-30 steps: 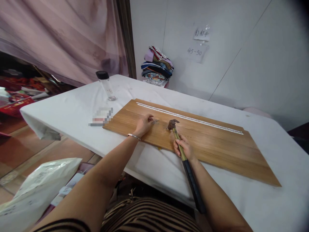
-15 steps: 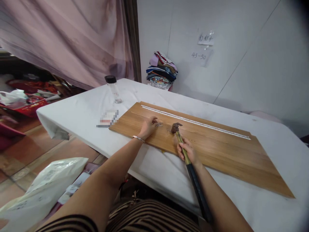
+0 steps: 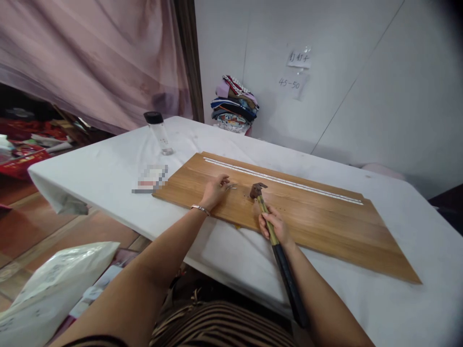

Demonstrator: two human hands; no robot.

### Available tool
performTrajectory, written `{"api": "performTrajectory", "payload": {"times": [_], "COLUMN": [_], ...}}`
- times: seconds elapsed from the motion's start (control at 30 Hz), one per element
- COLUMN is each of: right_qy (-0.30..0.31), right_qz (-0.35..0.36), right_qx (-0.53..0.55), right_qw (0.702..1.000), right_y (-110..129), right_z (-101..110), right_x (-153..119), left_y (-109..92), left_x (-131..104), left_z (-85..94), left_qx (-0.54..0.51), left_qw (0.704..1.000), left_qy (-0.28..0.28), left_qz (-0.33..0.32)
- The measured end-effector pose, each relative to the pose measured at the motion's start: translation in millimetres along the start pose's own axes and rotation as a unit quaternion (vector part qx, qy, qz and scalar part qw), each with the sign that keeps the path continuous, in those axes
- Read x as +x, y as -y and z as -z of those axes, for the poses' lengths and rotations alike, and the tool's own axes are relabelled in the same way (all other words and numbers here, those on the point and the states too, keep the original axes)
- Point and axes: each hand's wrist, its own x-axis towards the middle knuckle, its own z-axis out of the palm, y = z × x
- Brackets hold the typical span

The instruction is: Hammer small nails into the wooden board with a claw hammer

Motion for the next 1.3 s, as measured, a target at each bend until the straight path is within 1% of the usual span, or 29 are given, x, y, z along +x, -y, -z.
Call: {"api": "performTrajectory", "payload": {"times": [0.27, 0.6, 0.77, 0.9, 1.07, 1.2, 1.3], "right_qy": [-0.008, -0.015, -0.011, -0.012, -0.006, -0.009, -0.006], "right_qz": [-0.008, -0.016, -0.007, 0.007, 0.007, 0.009, -0.001], "right_qx": [-0.009, -0.008, -0.001, 0.007, 0.011, 0.011, 0.007], "right_qw": [1.000, 1.000, 1.000, 1.000, 1.000, 1.000, 1.000], "right_y": [-1, -2, -3, -3, -2, -1, 0], "right_z": [1, 1, 2, 2, 2, 1, 1], "right_x": [0, -1, -1, 0, 0, 0, 0], "left_y": [1, 9, 8, 2, -3, -1, 2], "left_x": [-1, 3, 1, -1, -2, 0, 1], "left_z": [0.0, -6.5, -4.8, -0.9, 2.7, 2.2, 0.9], "left_qx": [-0.007, -0.033, -0.019, 0.007, 0.039, 0.060, 0.058], "left_qw": [1.000, 0.999, 0.999, 1.000, 0.998, 0.998, 0.998], "left_qy": [-0.005, 0.003, 0.001, 0.004, 0.020, 0.022, 0.022], "left_qz": [-0.003, -0.018, -0.027, -0.028, -0.034, -0.028, -0.027]}}
